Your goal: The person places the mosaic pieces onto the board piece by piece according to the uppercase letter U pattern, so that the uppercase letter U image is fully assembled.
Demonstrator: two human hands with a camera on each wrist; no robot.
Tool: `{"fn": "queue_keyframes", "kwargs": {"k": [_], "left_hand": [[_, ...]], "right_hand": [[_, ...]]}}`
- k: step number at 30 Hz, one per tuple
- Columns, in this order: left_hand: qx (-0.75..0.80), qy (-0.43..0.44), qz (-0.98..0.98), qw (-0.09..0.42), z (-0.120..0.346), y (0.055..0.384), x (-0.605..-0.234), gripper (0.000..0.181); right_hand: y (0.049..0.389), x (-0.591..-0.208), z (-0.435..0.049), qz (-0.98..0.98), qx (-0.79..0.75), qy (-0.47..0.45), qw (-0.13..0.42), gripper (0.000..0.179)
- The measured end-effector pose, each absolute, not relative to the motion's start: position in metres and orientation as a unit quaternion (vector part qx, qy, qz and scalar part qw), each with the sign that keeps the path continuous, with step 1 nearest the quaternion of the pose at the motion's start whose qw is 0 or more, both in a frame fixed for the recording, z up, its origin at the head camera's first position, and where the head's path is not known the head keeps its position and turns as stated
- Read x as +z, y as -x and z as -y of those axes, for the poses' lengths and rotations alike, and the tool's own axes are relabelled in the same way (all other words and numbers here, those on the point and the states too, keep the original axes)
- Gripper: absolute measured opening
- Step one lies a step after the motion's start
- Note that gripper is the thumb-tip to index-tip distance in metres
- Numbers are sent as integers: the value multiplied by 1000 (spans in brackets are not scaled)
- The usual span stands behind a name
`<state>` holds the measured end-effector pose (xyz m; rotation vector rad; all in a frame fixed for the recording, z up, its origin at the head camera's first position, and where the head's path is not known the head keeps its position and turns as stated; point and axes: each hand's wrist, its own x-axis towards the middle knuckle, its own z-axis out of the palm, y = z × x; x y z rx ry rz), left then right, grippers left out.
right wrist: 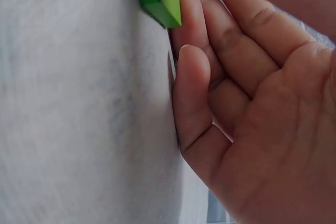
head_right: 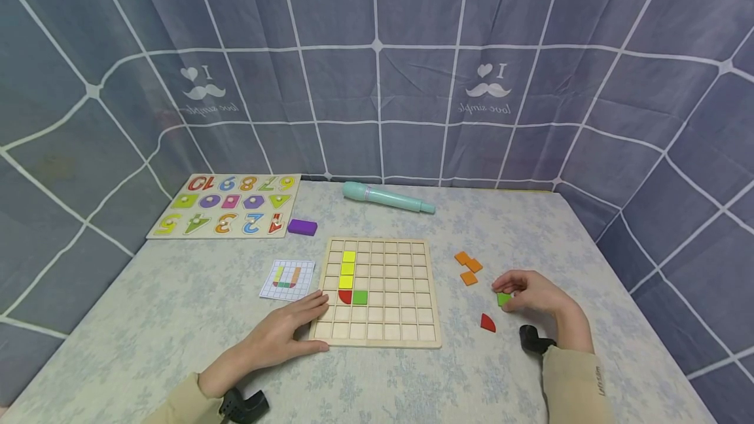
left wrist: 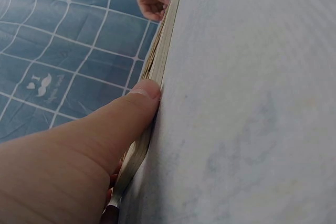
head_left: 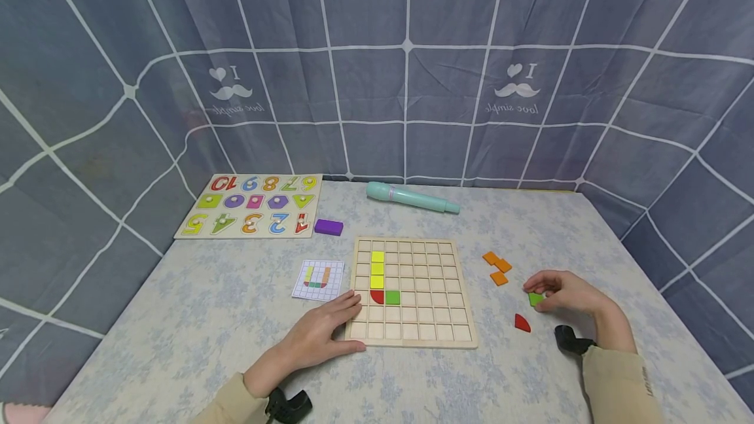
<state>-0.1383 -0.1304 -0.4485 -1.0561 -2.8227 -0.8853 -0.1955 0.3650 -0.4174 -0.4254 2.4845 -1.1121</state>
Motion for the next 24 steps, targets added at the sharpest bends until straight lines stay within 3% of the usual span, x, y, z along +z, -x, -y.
{"fn": "queue_keyframes", "kwargs": {"k": [24], "left_hand": [[-281, 336, 899, 0, 131, 139, -448, 74]], "right_hand": [[196, -416, -357, -889, -411, 115, 166, 36]]}}
